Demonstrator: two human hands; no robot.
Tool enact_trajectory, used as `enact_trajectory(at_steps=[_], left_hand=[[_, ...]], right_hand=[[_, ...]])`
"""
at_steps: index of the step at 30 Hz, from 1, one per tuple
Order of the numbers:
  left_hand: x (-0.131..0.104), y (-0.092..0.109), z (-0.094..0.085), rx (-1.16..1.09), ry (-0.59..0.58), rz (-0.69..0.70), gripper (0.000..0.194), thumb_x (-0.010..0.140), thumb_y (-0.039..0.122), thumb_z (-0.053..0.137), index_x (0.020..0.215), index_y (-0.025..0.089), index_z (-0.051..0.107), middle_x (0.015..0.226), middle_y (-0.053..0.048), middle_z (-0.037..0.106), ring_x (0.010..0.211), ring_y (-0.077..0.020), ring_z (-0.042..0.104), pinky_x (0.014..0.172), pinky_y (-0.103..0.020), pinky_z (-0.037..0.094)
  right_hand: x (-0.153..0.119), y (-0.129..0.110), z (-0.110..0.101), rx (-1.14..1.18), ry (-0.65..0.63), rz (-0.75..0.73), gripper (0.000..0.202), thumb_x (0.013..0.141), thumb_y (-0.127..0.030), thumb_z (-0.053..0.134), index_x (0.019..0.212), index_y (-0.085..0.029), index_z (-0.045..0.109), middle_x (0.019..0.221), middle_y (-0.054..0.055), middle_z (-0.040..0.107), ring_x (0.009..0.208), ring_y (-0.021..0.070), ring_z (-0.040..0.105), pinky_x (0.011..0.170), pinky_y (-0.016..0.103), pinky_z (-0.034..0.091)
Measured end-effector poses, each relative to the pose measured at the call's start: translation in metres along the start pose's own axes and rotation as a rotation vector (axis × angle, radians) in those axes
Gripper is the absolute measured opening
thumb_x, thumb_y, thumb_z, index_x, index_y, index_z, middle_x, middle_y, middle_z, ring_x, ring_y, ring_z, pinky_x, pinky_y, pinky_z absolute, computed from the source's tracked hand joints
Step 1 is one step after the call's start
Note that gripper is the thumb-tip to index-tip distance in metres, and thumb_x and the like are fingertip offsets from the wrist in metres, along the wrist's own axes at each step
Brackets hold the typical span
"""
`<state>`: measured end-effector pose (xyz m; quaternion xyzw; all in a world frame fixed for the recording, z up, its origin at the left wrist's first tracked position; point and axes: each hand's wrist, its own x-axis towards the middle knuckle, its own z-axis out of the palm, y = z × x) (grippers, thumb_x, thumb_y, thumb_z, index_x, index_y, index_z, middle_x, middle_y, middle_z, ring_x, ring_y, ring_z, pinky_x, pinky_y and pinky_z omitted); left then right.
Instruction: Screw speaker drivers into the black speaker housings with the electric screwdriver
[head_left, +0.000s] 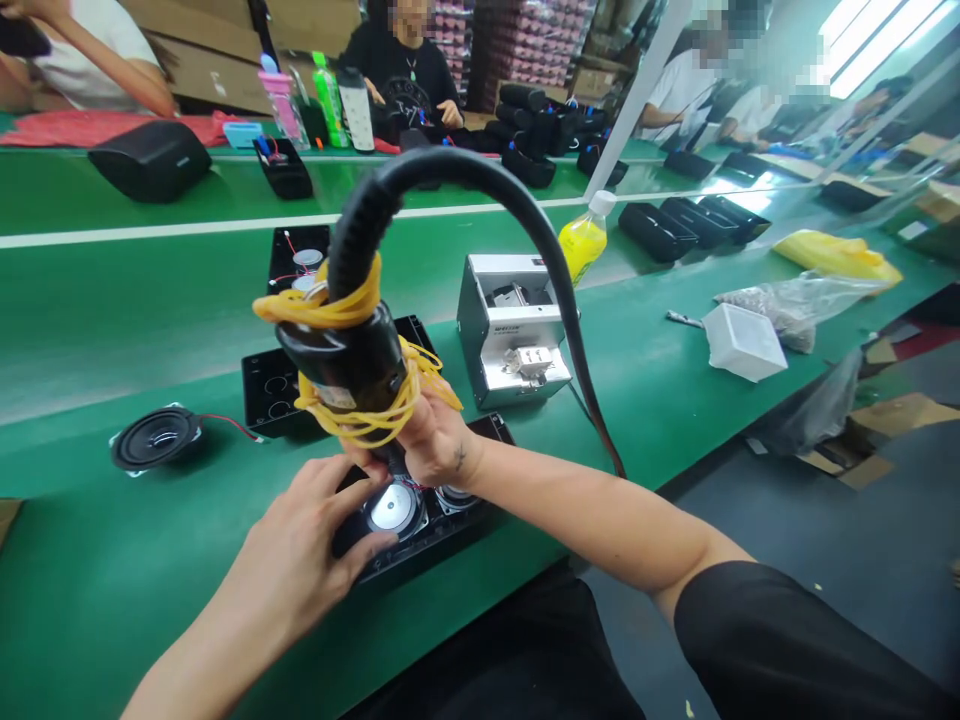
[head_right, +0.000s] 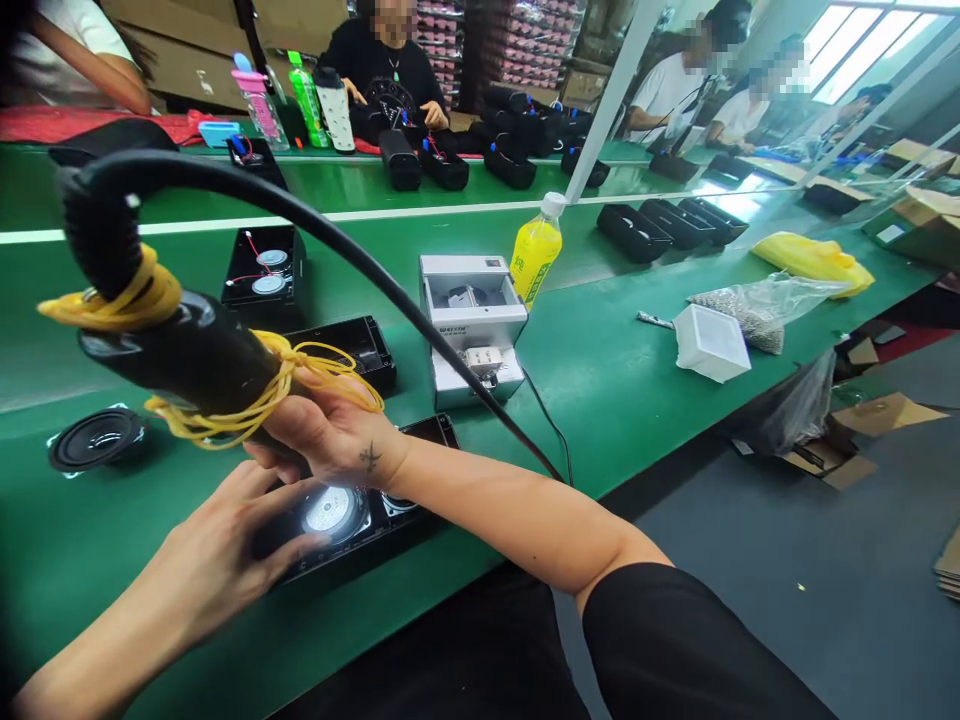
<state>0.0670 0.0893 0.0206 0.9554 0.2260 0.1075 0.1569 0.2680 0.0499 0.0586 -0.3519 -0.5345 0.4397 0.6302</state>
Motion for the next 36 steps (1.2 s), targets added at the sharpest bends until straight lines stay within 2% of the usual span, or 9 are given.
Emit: enact_trajectory(at_steps=[2, 3, 10, 14, 16, 20, 24, 29, 36], left_hand=[[0.0, 0.0, 0.0, -0.001, -0.002, 0.001, 0.039, 0.099, 0.056, 0.067, 0.126, 0.034, 0.084, 0.133, -0.011, 0.077, 0.115, -0.0361, 0.076, 0.087, -0.049, 0.072], [-0.001, -0.001, 0.001, -0.005, -0.002, 0.006, 0.041, 0.099, 0.058, 0.067, 0.127, 0.034, 0.083, 0.134, -0.01, 0.077, 0.117, -0.0364, 0.076, 0.087, -0.049, 0.073], [-0.011, -0.022, 0.02, 0.006, 0.089, 0.015, 0.046, 0.102, 0.068, 0.063, 0.137, 0.042, 0.08, 0.149, -0.006, 0.074, 0.13, -0.0361, 0.075, 0.097, -0.05, 0.072], [-0.014, -0.035, 0.028, 0.015, 0.055, 0.018, 0.046, 0.1, 0.068, 0.067, 0.139, 0.048, 0.079, 0.152, -0.002, 0.074, 0.131, -0.0348, 0.075, 0.093, -0.047, 0.073], [-0.016, -0.037, 0.031, 0.011, 0.053, 0.002, 0.046, 0.101, 0.068, 0.064, 0.141, 0.048, 0.078, 0.154, -0.002, 0.072, 0.134, -0.0352, 0.074, 0.095, -0.048, 0.072], [-0.019, -0.038, 0.037, -0.017, 0.079, -0.023, 0.046, 0.102, 0.068, 0.062, 0.14, 0.047, 0.078, 0.157, -0.002, 0.069, 0.138, -0.0372, 0.07, 0.104, -0.053, 0.069], [-0.02, -0.042, 0.041, -0.024, 0.066, -0.023, 0.048, 0.102, 0.069, 0.063, 0.144, 0.049, 0.075, 0.16, -0.001, 0.067, 0.141, -0.038, 0.068, 0.111, -0.058, 0.065], [-0.021, -0.042, 0.042, -0.013, 0.056, -0.012, 0.046, 0.104, 0.068, 0.061, 0.145, 0.049, 0.074, 0.161, -0.002, 0.066, 0.142, -0.0377, 0.067, 0.114, -0.061, 0.063], [-0.017, -0.036, 0.036, -0.028, 0.071, -0.033, 0.047, 0.103, 0.068, 0.062, 0.143, 0.048, 0.076, 0.162, -0.001, 0.066, 0.141, -0.0369, 0.069, 0.106, -0.054, 0.069]], right_hand=[[0.003, 0.001, -0.007, 0.085, -0.199, -0.013, 0.067, 0.075, -0.094, 0.072, 0.082, -0.03, 0.053, 0.063, -0.004, 0.055, 0.05, 0.0177, 0.053, 0.047, 0.035, 0.051], [0.003, 0.001, -0.009, 0.122, -0.211, -0.027, 0.068, 0.076, -0.093, 0.073, 0.082, -0.03, 0.051, 0.063, -0.005, 0.053, 0.05, 0.017, 0.051, 0.048, 0.034, 0.049], [-0.008, -0.038, -0.019, 0.17, 0.107, -0.157, 0.071, 0.09, -0.098, 0.057, 0.089, -0.028, 0.056, 0.067, -0.005, 0.056, 0.045, 0.013, 0.046, 0.042, 0.029, 0.041], [-0.011, -0.083, -0.062, 0.064, 0.341, -0.545, 0.053, 0.102, -0.079, 0.055, 0.117, -0.03, 0.066, 0.067, -0.004, 0.06, 0.04, 0.0143, 0.046, 0.037, 0.028, 0.042], [-0.012, -0.1, -0.087, -0.06, 0.453, -0.605, 0.053, 0.102, -0.078, 0.06, 0.122, -0.03, 0.068, 0.066, -0.005, 0.059, 0.041, 0.0145, 0.048, 0.038, 0.027, 0.042], [-0.012, -0.106, -0.125, -0.251, 0.615, -0.558, 0.061, 0.102, -0.086, 0.053, 0.121, -0.029, 0.067, 0.064, -0.006, 0.055, 0.042, 0.014, 0.049, 0.041, 0.027, 0.04], [-0.011, -0.095, -0.141, -0.308, 0.672, -0.512, 0.071, 0.1, -0.094, 0.047, 0.118, -0.028, 0.064, 0.062, -0.008, 0.051, 0.04, 0.0128, 0.045, 0.04, 0.026, 0.038], [-0.016, -0.086, -0.144, -0.265, 0.663, -0.492, 0.071, 0.098, -0.094, 0.05, 0.115, -0.026, 0.064, 0.063, -0.008, 0.053, 0.04, 0.0119, 0.045, 0.04, 0.026, 0.038], [-0.026, -0.088, -0.137, -0.269, 0.668, -0.457, 0.075, 0.096, -0.096, 0.05, 0.125, -0.028, 0.065, 0.063, -0.008, 0.052, 0.04, 0.013, 0.046, 0.04, 0.026, 0.038]])
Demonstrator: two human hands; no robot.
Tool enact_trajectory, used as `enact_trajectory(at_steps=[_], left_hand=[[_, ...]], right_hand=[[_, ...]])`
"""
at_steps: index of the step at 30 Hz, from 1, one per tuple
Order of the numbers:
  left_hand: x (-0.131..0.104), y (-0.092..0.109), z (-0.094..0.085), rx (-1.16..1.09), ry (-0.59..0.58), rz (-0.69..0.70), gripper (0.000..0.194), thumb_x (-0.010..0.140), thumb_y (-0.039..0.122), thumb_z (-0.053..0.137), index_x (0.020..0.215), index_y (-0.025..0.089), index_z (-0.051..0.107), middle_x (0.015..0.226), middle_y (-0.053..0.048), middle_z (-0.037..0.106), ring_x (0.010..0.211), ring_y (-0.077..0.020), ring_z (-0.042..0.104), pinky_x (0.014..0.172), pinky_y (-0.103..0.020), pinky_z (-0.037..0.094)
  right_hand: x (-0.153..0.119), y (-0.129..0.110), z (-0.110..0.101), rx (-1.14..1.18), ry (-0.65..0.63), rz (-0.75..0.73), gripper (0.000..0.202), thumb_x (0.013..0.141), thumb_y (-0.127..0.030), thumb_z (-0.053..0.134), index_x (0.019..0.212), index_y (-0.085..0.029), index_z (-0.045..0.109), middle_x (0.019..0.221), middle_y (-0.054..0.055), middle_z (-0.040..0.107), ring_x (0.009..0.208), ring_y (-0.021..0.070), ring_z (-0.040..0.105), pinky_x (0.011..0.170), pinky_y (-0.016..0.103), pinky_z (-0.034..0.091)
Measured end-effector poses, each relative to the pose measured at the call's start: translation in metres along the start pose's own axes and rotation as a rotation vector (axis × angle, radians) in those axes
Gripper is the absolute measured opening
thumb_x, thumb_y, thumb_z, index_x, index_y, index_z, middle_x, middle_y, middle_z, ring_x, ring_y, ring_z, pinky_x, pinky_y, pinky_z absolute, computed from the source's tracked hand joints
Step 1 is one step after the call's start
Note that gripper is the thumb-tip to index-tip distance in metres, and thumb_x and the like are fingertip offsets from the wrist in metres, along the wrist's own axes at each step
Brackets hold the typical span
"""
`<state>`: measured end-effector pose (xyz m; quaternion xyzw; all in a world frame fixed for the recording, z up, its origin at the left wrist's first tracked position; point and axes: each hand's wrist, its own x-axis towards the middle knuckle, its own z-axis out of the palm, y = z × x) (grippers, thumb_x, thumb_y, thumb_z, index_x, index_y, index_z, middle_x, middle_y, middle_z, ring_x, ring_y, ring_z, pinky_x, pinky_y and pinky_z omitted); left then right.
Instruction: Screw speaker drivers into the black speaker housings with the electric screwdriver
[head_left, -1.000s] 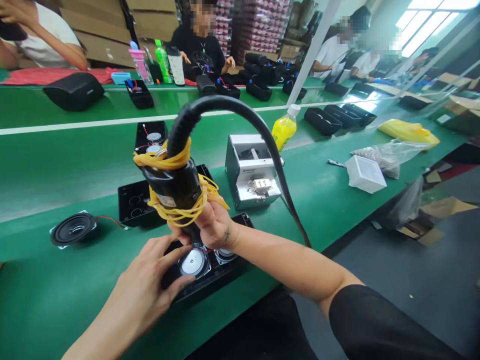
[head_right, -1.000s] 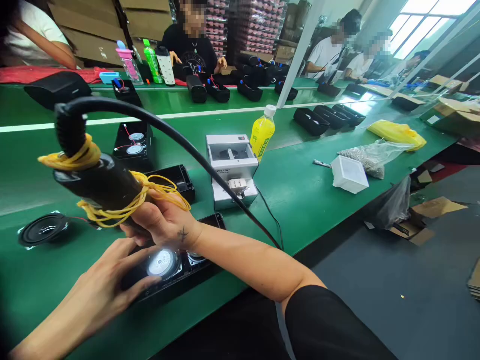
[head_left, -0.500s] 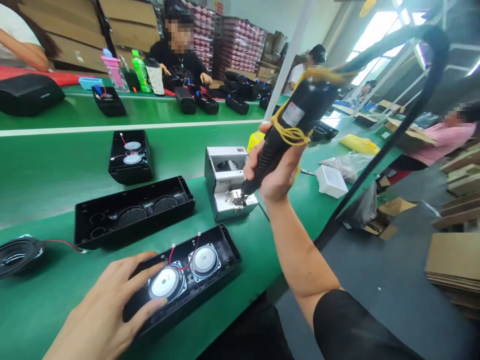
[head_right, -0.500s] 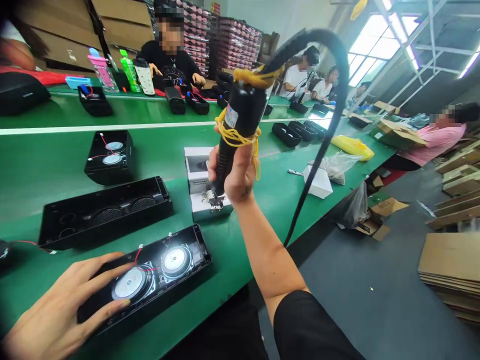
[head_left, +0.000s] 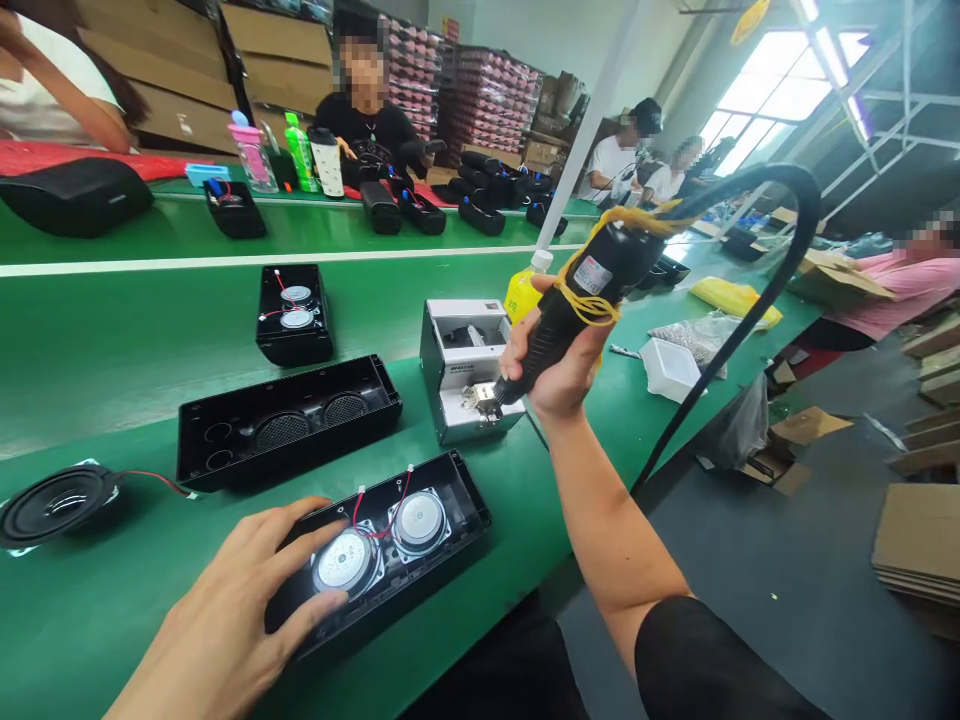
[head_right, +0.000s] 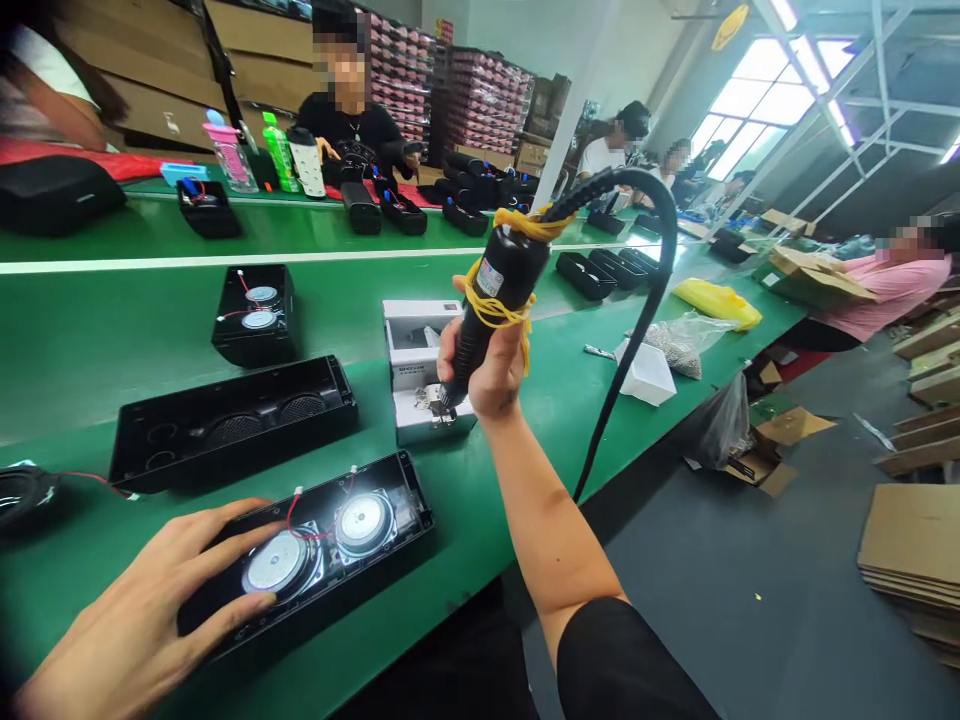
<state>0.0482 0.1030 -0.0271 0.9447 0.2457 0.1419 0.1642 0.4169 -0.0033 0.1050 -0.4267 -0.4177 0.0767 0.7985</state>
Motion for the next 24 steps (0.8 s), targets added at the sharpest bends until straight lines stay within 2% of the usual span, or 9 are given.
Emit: enact_trajectory(at_steps=[4, 7, 9, 13, 15, 18, 21, 24], left_hand=[[0.0, 0.006, -0.009, -0.121, -0.013, 0.027, 0.049, 0.103, 0.065, 0.066, 0.149, 0.05, 0.072, 0.169, 0.0, 0.061, 0.148, -0.0378, 0.065, 0.114, -0.057, 0.067], [-0.012, 0.017, -0.016, -0.229, 0.066, -0.029, 0.049, 0.107, 0.064, 0.063, 0.153, 0.049, 0.068, 0.177, 0.0, 0.052, 0.16, -0.0402, 0.052, 0.126, -0.064, 0.056], [-0.023, 0.025, -0.02, -0.254, 0.105, -0.045, 0.046, 0.106, 0.066, 0.063, 0.149, 0.05, 0.07, 0.179, 0.001, 0.049, 0.163, -0.0423, 0.048, 0.128, -0.068, 0.052], [-0.041, 0.038, -0.025, -0.22, 0.079, -0.03, 0.048, 0.103, 0.069, 0.068, 0.148, 0.054, 0.07, 0.187, 0.004, 0.034, 0.167, -0.0454, 0.041, 0.126, -0.074, 0.052], [-0.044, 0.042, -0.025, -0.192, 0.046, -0.022, 0.049, 0.103, 0.06, 0.073, 0.151, 0.053, 0.069, 0.191, 0.003, 0.027, 0.17, -0.0454, 0.035, 0.127, -0.074, 0.051], [-0.043, 0.047, -0.022, -0.165, 0.021, -0.023, 0.05, 0.104, 0.043, 0.076, 0.153, 0.049, 0.068, 0.193, 0.001, 0.02, 0.172, -0.0439, 0.03, 0.129, -0.072, 0.05], [-0.041, 0.05, -0.018, -0.166, 0.047, -0.022, 0.048, 0.105, 0.037, 0.075, 0.151, 0.046, 0.07, 0.192, 0.0, 0.02, 0.172, -0.0419, 0.03, 0.131, -0.07, 0.049], [-0.04, 0.051, -0.016, -0.186, 0.088, -0.01, 0.046, 0.104, 0.034, 0.076, 0.149, 0.044, 0.072, 0.191, -0.002, 0.023, 0.17, -0.0404, 0.033, 0.131, -0.069, 0.049]], right_hand=[[-0.006, -0.009, 0.002, 0.008, -0.023, -0.01, 0.074, 0.095, -0.095, 0.055, 0.122, -0.028, 0.069, 0.063, -0.007, 0.052, 0.038, 0.0122, 0.045, 0.039, 0.025, 0.037], [-0.01, -0.022, 0.008, 0.038, -0.037, -0.028, 0.07, 0.096, -0.093, 0.057, 0.119, -0.028, 0.071, 0.06, -0.008, 0.05, 0.035, 0.0113, 0.04, 0.035, 0.024, 0.033], [-0.01, -0.034, 0.016, 0.098, -0.058, -0.042, 0.069, 0.097, -0.092, 0.058, 0.12, -0.028, 0.072, 0.057, -0.008, 0.049, 0.033, 0.0115, 0.038, 0.032, 0.024, 0.031], [-0.011, -0.065, 0.044, 0.253, -0.164, 0.048, 0.065, 0.086, -0.088, 0.079, 0.117, -0.03, 0.079, 0.056, -0.009, 0.054, 0.033, 0.0118, 0.041, 0.03, 0.025, 0.035], [-0.012, -0.079, 0.062, 0.301, -0.247, 0.123, 0.061, 0.081, -0.085, 0.087, 0.111, -0.032, 0.083, 0.054, -0.009, 0.056, 0.035, 0.0117, 0.046, 0.031, 0.025, 0.037], [-0.017, -0.093, 0.092, 0.315, -0.361, 0.235, 0.058, 0.079, -0.09, 0.082, 0.101, -0.036, 0.085, 0.053, -0.009, 0.058, 0.037, 0.0107, 0.052, 0.035, 0.025, 0.039], [-0.029, -0.086, 0.123, 0.313, -0.48, 0.341, 0.069, 0.082, -0.1, 0.065, 0.097, -0.035, 0.081, 0.055, -0.01, 0.062, 0.039, 0.0102, 0.056, 0.042, 0.024, 0.044], [-0.05, -0.058, 0.149, 0.439, -0.487, 0.352, 0.067, 0.091, -0.094, 0.061, 0.115, -0.033, 0.075, 0.059, -0.011, 0.064, 0.038, 0.0109, 0.054, 0.041, 0.022, 0.043]])
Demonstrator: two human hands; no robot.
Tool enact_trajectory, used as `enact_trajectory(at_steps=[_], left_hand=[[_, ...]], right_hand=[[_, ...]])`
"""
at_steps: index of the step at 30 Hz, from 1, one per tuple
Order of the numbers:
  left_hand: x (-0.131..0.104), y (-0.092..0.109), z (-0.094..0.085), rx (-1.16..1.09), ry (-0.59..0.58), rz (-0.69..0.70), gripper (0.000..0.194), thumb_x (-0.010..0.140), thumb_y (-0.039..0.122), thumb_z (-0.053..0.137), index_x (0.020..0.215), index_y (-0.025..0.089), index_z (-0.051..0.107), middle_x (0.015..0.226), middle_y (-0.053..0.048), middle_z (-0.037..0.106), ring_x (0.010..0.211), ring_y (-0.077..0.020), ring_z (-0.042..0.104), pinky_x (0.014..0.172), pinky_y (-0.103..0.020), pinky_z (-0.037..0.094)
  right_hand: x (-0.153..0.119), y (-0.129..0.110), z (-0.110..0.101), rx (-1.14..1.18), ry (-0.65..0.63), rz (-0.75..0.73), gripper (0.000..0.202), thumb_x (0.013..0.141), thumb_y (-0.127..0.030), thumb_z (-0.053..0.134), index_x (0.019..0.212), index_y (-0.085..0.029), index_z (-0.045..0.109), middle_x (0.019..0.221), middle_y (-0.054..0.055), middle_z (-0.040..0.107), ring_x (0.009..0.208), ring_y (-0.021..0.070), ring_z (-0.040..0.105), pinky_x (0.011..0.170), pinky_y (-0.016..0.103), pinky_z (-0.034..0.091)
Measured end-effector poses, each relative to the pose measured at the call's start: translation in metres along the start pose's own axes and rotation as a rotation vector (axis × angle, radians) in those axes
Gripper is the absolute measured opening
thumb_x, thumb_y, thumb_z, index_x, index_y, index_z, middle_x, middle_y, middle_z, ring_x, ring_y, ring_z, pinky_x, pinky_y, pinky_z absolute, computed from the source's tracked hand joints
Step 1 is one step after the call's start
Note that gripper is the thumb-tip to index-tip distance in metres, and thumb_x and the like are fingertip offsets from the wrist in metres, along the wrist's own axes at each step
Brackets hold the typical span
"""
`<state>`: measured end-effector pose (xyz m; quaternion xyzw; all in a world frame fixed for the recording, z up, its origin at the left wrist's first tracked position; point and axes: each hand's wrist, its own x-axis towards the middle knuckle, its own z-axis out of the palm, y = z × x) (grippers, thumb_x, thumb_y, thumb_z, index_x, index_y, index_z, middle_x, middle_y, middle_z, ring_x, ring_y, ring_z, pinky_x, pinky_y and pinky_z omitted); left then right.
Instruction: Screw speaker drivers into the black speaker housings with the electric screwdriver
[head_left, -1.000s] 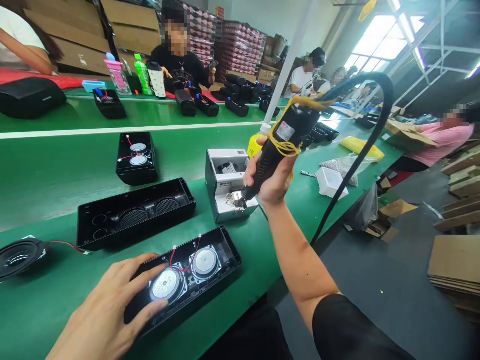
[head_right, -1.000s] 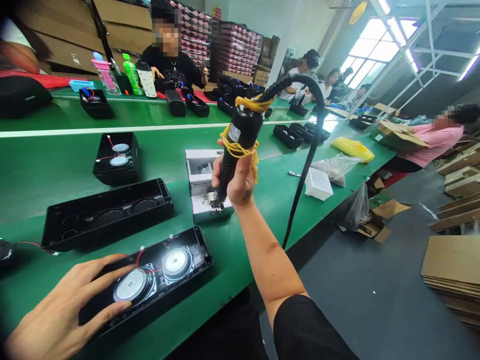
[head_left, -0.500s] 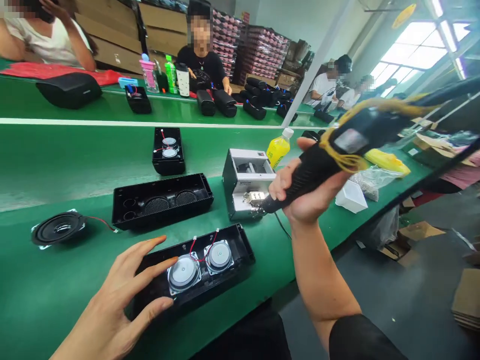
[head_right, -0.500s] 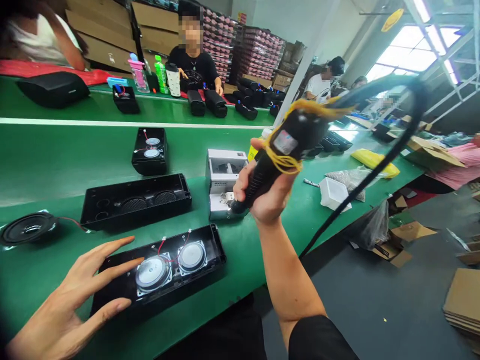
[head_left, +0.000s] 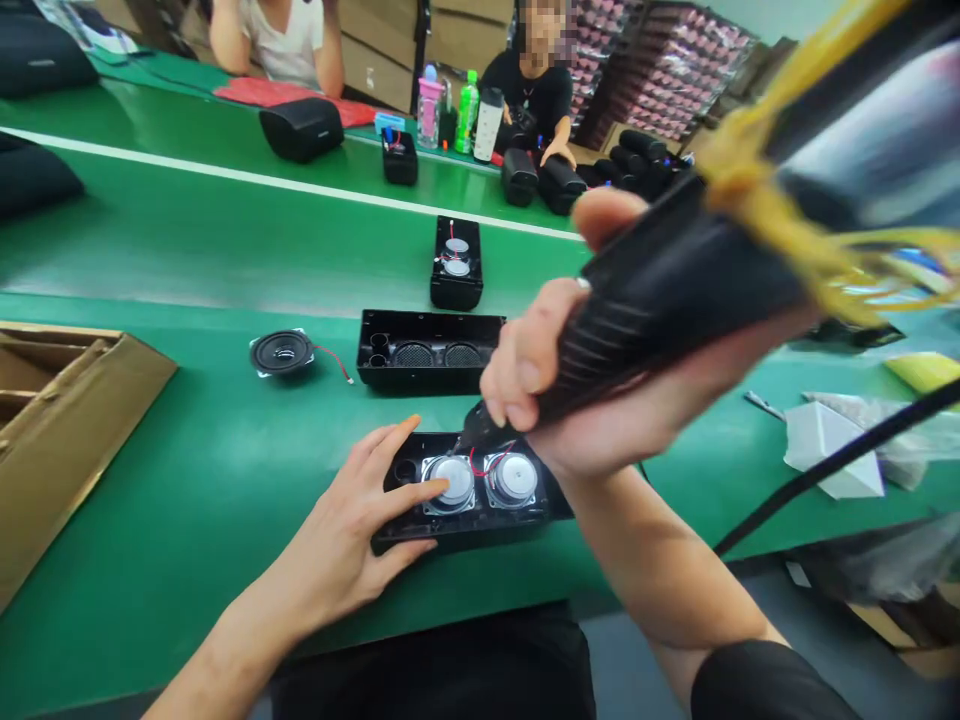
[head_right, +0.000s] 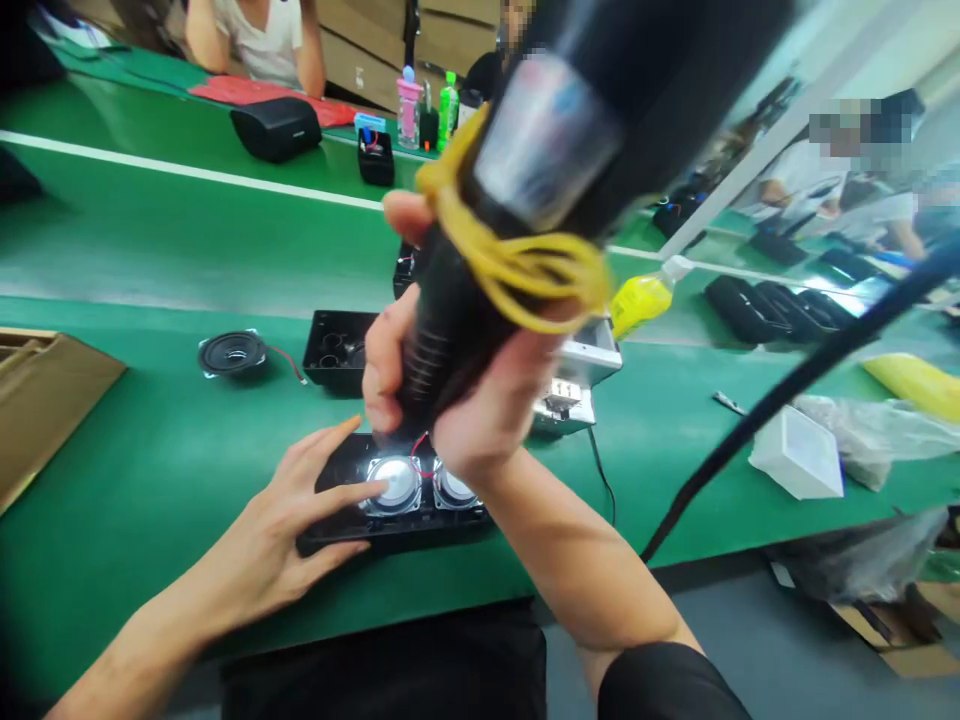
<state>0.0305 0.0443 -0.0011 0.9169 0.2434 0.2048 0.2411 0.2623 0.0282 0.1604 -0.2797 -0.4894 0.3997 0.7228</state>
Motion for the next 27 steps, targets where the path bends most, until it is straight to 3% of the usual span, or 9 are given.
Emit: enact_trajectory(at_steps=[4, 8, 12, 18, 27], left_hand=[[0.002, 0.002, 0.0, 0.012, 0.027, 0.001, 0.048, 0.102, 0.034, 0.079, 0.148, 0.044, 0.073, 0.186, -0.004, 0.033, 0.167, -0.0389, 0.039, 0.13, -0.069, 0.051], [0.005, 0.003, -0.002, 0.035, 0.035, 0.005, 0.046, 0.101, 0.038, 0.08, 0.147, 0.042, 0.075, 0.183, -0.007, 0.04, 0.163, -0.0401, 0.044, 0.127, -0.069, 0.053], [0.007, 0.005, -0.006, 0.075, 0.037, 0.019, 0.046, 0.1, 0.042, 0.082, 0.145, 0.042, 0.077, 0.181, -0.009, 0.044, 0.16, -0.0423, 0.049, 0.124, -0.072, 0.054], [0.008, 0.005, -0.01, 0.173, 0.038, 0.058, 0.047, 0.099, 0.046, 0.083, 0.145, 0.042, 0.077, 0.178, -0.013, 0.047, 0.156, -0.0454, 0.053, 0.116, -0.074, 0.059], [0.01, 0.005, -0.01, 0.208, 0.029, 0.081, 0.048, 0.098, 0.048, 0.083, 0.145, 0.041, 0.078, 0.177, -0.016, 0.048, 0.152, -0.0478, 0.057, 0.11, -0.073, 0.06]], right_hand=[[-0.004, 0.054, 0.004, 0.142, -0.009, 0.013, 0.058, 0.095, -0.077, 0.072, 0.126, -0.028, 0.072, 0.064, -0.008, 0.065, 0.039, 0.0129, 0.051, 0.038, 0.024, 0.044], [-0.006, 0.08, -0.001, 0.116, -0.03, 0.023, 0.06, 0.1, -0.079, 0.066, 0.127, -0.025, 0.067, 0.063, -0.007, 0.062, 0.038, 0.0122, 0.05, 0.038, 0.024, 0.042], [-0.007, 0.088, -0.006, 0.005, -0.028, 0.059, 0.067, 0.101, -0.086, 0.055, 0.129, -0.026, 0.061, 0.064, -0.007, 0.057, 0.04, 0.013, 0.051, 0.04, 0.026, 0.042], [-0.009, 0.095, -0.003, -0.02, -0.01, 0.085, 0.073, 0.098, -0.091, 0.056, 0.132, -0.026, 0.059, 0.065, -0.008, 0.056, 0.041, 0.0126, 0.047, 0.041, 0.027, 0.041], [-0.009, 0.102, -0.004, 0.013, -0.039, 0.052, 0.069, 0.103, -0.087, 0.057, 0.13, -0.024, 0.064, 0.066, -0.007, 0.058, 0.041, 0.0115, 0.048, 0.041, 0.025, 0.041]])
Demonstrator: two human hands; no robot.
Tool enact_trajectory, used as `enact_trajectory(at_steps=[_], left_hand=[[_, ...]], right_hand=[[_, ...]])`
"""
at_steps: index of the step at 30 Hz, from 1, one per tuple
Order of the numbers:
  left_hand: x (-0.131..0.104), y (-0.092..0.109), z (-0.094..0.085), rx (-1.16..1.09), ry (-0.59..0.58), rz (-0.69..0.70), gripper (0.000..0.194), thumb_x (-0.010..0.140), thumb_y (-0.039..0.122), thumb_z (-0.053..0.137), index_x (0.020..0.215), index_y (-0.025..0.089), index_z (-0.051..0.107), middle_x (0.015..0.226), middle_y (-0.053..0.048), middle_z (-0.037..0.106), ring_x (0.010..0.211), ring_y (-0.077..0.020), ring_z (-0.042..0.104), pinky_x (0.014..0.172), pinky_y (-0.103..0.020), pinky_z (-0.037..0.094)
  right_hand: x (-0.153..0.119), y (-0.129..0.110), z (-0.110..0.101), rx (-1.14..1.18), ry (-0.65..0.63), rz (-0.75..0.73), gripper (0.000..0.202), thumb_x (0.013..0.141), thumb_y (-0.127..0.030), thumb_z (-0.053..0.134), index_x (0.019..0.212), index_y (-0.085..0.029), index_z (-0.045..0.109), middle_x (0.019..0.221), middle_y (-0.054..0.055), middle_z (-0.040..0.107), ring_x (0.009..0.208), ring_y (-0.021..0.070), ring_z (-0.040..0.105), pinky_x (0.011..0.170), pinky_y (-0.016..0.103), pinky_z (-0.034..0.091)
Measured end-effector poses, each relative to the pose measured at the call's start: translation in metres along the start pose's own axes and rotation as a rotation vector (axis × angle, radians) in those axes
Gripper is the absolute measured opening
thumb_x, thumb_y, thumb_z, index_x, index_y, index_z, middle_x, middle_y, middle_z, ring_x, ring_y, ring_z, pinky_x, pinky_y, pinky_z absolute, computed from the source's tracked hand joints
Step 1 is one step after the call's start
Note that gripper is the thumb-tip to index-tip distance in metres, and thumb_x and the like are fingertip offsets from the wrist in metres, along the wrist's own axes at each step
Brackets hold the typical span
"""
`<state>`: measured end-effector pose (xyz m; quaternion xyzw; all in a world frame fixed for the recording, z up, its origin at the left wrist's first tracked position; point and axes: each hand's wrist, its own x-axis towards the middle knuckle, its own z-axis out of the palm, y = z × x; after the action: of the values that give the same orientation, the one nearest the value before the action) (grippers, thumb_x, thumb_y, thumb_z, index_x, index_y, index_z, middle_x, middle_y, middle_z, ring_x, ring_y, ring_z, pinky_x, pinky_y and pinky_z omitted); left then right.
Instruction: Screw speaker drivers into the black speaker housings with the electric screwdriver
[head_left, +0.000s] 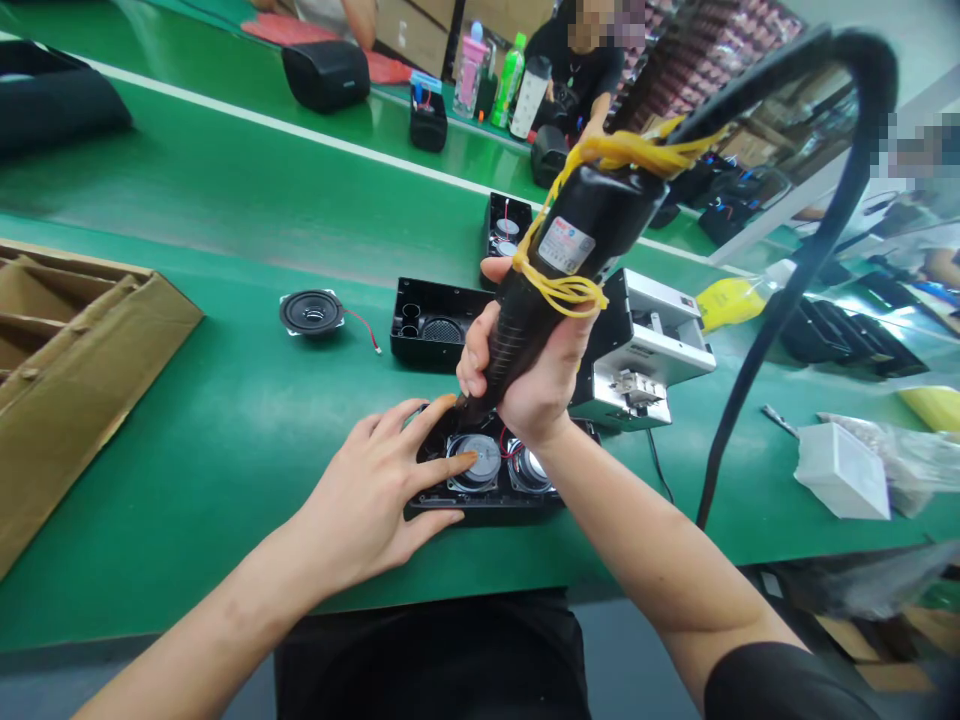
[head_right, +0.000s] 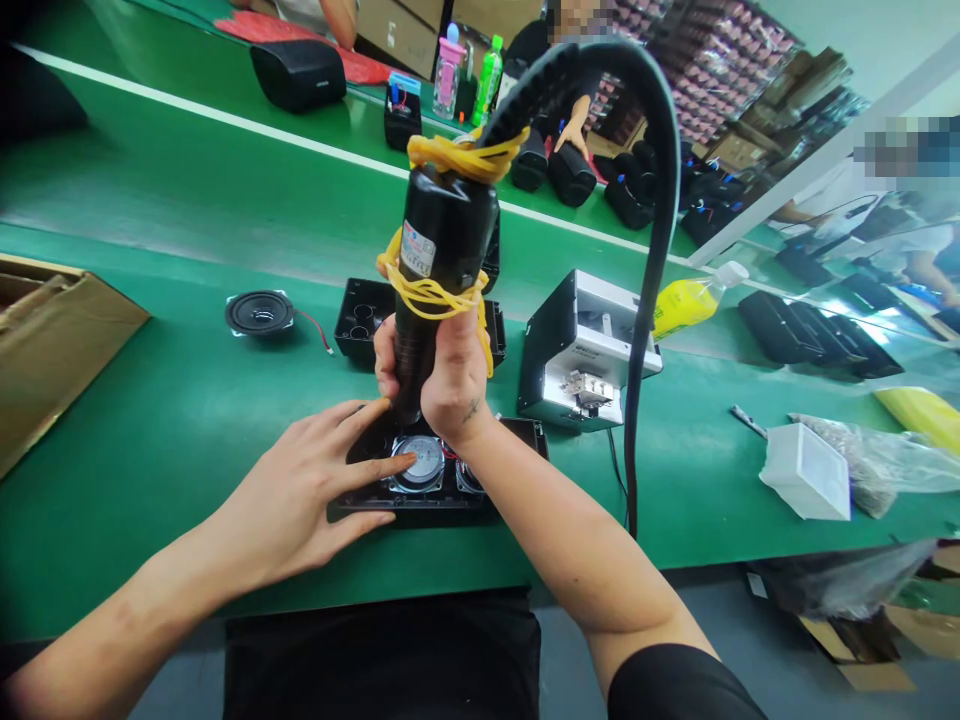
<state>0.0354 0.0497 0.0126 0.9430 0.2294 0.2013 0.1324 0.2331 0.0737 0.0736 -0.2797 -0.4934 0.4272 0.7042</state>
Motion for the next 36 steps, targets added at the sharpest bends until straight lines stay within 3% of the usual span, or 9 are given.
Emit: enact_trajectory(at_steps=[9, 19, 27, 36], left_hand=[[-0.001, -0.001, 0.002, -0.021, -0.006, -0.011, 0.049, 0.099, 0.048, 0.082, 0.147, 0.041, 0.077, 0.178, -0.016, 0.046, 0.154, -0.0473, 0.053, 0.111, -0.073, 0.059], [0.0, 0.001, 0.0, -0.063, -0.003, -0.021, 0.049, 0.098, 0.043, 0.083, 0.146, 0.04, 0.077, 0.178, -0.014, 0.048, 0.155, -0.0462, 0.053, 0.115, -0.075, 0.056], [-0.003, 0.001, 0.001, -0.073, -0.005, -0.031, 0.048, 0.098, 0.043, 0.084, 0.145, 0.039, 0.078, 0.178, -0.015, 0.046, 0.156, -0.0467, 0.052, 0.117, -0.074, 0.055], [0.002, -0.001, -0.002, -0.034, 0.007, 0.008, 0.045, 0.1, 0.047, 0.08, 0.145, 0.038, 0.079, 0.163, -0.019, 0.056, 0.148, -0.0466, 0.055, 0.11, -0.072, 0.057]], right_hand=[[0.001, 0.001, -0.001, -0.01, 0.02, 0.013, 0.076, 0.098, -0.094, 0.056, 0.13, -0.025, 0.063, 0.065, -0.008, 0.057, 0.041, 0.0114, 0.048, 0.041, 0.025, 0.04], [0.001, 0.0, -0.002, -0.024, 0.02, 0.011, 0.07, 0.102, -0.089, 0.054, 0.132, -0.027, 0.061, 0.066, -0.008, 0.057, 0.041, 0.0113, 0.047, 0.04, 0.024, 0.04], [-0.004, 0.003, -0.001, 0.02, -0.033, 0.01, 0.064, 0.106, -0.085, 0.05, 0.13, -0.026, 0.062, 0.067, -0.007, 0.056, 0.042, 0.0117, 0.045, 0.042, 0.025, 0.039], [-0.017, 0.008, -0.003, -0.053, -0.113, 0.123, 0.072, 0.097, -0.094, 0.051, 0.123, -0.028, 0.061, 0.066, -0.007, 0.059, 0.04, 0.0126, 0.046, 0.04, 0.026, 0.043]])
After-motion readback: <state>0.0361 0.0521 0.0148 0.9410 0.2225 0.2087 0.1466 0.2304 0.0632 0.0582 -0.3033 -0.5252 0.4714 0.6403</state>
